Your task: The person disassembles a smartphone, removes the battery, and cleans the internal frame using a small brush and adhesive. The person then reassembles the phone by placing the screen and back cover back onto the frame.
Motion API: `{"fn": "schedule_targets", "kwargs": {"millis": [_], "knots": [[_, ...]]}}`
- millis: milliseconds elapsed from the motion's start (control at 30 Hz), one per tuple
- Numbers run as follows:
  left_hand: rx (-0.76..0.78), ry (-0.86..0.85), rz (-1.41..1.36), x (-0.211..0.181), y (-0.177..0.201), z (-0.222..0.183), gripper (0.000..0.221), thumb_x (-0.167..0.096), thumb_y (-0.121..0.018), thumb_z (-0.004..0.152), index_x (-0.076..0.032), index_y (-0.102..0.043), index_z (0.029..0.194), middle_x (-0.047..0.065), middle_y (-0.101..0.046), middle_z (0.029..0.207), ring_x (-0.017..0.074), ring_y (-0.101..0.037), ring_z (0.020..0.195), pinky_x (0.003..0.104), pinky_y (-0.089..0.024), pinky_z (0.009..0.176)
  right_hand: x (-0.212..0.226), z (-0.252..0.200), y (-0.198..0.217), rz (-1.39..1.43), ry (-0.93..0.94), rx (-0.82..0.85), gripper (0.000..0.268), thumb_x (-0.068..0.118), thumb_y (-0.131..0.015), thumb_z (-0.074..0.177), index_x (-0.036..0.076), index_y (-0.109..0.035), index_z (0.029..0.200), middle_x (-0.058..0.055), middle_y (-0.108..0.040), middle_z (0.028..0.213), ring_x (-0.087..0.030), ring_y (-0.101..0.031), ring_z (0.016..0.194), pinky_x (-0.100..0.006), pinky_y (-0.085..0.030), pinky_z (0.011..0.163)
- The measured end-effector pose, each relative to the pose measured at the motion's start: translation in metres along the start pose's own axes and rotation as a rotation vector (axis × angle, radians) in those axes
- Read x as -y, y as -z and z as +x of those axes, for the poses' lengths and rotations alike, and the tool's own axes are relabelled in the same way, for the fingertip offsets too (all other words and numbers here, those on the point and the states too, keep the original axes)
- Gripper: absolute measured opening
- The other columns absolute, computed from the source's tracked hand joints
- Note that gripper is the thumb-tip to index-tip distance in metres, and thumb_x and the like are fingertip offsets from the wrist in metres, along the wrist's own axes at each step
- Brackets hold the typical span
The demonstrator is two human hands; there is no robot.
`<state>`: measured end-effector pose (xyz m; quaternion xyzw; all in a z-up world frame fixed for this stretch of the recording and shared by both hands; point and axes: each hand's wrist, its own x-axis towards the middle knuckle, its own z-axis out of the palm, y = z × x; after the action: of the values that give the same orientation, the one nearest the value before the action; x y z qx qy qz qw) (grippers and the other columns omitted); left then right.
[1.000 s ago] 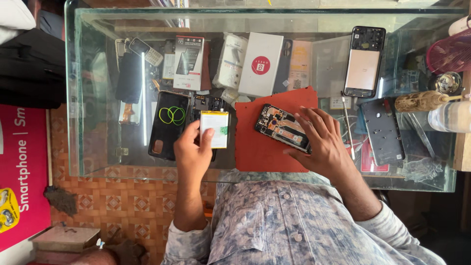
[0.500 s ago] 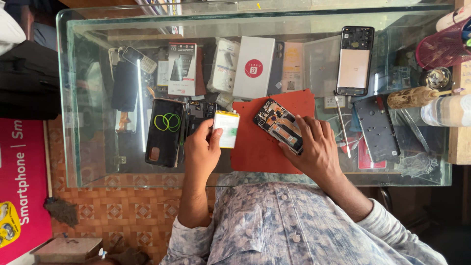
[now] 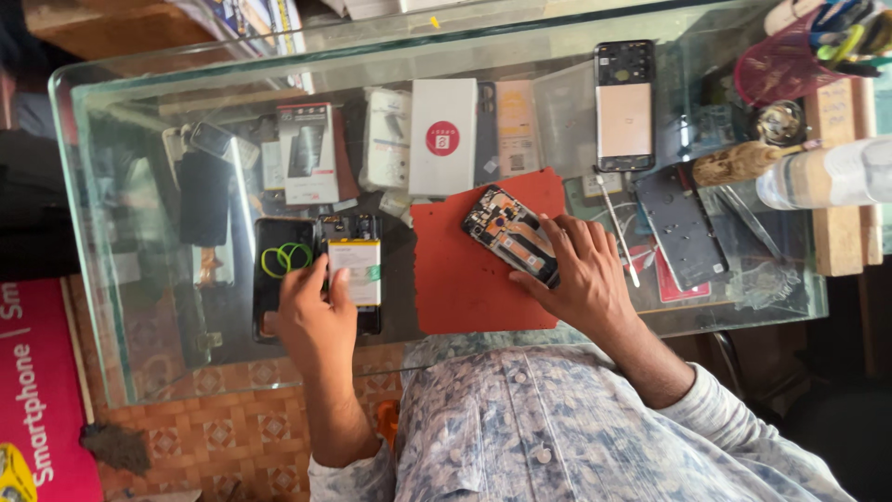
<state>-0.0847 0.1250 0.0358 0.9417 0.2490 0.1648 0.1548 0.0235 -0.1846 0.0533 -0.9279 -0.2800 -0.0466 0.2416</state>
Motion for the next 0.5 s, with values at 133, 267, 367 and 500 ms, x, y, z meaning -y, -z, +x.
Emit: {"fn": "schedule_targets", "kwargs": {"millis": [133,267,367,500], "knots": [[0.015,0.057,0.114,-0.007,0.003,0.000,0.026,-0.035,-0.079,0.092,-0.015,-0.080,0.110,0.000,-0.073,0.098,0.0253,-0.072,0.079,0.043,-0.052,0.069,-0.025,-0.012,0.018,0.088,-0.094,-0.306,0.050,0.027,-0.082,0.086,-0.001,-0.062,0.123,-0.019,-0.060,0.123,-0.039,-0.061,0.111,-0.048,-0.052,0.095],[0.034,0.099,0.131,-0.016,0.006,0.000,0.030,-0.037,-0.081,0.091,-0.014,-0.080,0.110,0.000,-0.074,0.096,0.0264,-0.072,0.080,0.042,-0.053,0.065,-0.076,-0.022,0.040,0.061,-0.202,-0.721,0.030,0.011,-0.077,0.107,-0.002,-0.050,0.104,-0.017,-0.047,0.105,-0.027,-0.050,0.092,-0.032,-0.042,0.068],[0.035,0.101,0.139,-0.020,0.006,0.002,0.032,-0.039,-0.083,0.089,-0.013,-0.080,0.108,0.001,-0.075,0.095,0.0267,-0.072,0.078,0.042,-0.053,0.063,-0.104,-0.039,0.051,0.142,-0.393,-0.694,0.017,0.007,-0.065,0.112,-0.004,-0.051,0.113,-0.016,-0.053,0.104,-0.021,-0.057,0.082,-0.029,-0.047,0.070],[0.029,0.074,0.124,-0.019,0.007,0.006,0.035,-0.039,-0.084,0.089,-0.011,-0.079,0.109,0.001,-0.075,0.095,0.0264,-0.072,0.076,0.042,-0.054,0.063,-0.138,-0.053,0.059,-0.136,-0.473,-0.448,0.016,-0.001,-0.060,0.106,-0.004,-0.063,0.121,-0.021,-0.065,0.118,-0.034,-0.066,0.091,-0.043,-0.052,0.082]]}}
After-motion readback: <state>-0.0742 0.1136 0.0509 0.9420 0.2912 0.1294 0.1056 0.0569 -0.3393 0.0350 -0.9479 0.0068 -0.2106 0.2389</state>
